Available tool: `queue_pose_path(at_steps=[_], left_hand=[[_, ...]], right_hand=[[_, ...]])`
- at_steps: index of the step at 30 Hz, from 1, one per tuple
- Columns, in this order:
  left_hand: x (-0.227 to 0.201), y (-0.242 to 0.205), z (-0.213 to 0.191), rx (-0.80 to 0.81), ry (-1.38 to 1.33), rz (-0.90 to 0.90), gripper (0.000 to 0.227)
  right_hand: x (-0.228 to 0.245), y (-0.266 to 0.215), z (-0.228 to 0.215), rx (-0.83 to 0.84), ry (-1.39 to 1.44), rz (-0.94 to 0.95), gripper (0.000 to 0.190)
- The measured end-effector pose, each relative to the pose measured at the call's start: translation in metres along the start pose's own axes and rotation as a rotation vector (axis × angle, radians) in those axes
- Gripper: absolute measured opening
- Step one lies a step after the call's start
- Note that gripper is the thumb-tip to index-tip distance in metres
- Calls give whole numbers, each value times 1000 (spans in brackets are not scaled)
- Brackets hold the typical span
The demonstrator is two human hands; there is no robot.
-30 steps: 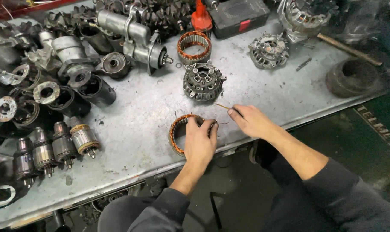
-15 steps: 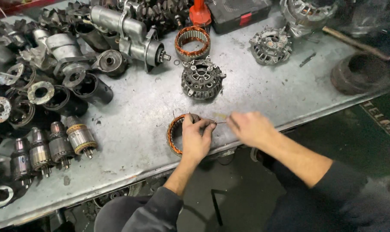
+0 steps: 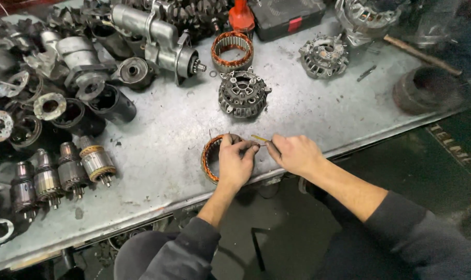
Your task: The person uses a yellow-handled tool to scrape and clean the copper windings of a stator assembly on a metal workbench. They rotate the stator to access different sections of the windings while surrounded by various disassembled motor components.
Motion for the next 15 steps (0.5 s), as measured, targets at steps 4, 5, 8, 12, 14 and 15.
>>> queue_pose_path(at_steps=[4, 5, 8, 12, 14, 15], left_hand=[[-6, 3, -1, -23, -9, 37, 14], [-3, 3, 1, -36, 6, 25, 14], [3, 11, 2, -87, 12, 5, 14], [-2, 11, -3, -171, -17, 34, 14], [3, 13, -1, -156, -24, -13, 15], [7, 15, 2, -138, -31, -55, 16]], right_hand=[[-36, 9, 5, 43, -35, 142, 36], [-33, 7, 7, 102, -6, 156, 37], [-20, 10, 14, 129, -25, 74, 37], [-52, 23, 9, -14, -49, 131, 37], [-32, 12, 5, -29, 23, 48, 36], [-19, 8, 0, -47, 96, -33, 35]])
Point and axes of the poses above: each hand's wrist, its own y-axis towards the middle knuckle, its own z-axis out of the palm, x = y × z, the point moved 9 cm from there along y, towards the middle knuckle, and after that the axes turned 7 degrees about -x, right-handed, at the moved point
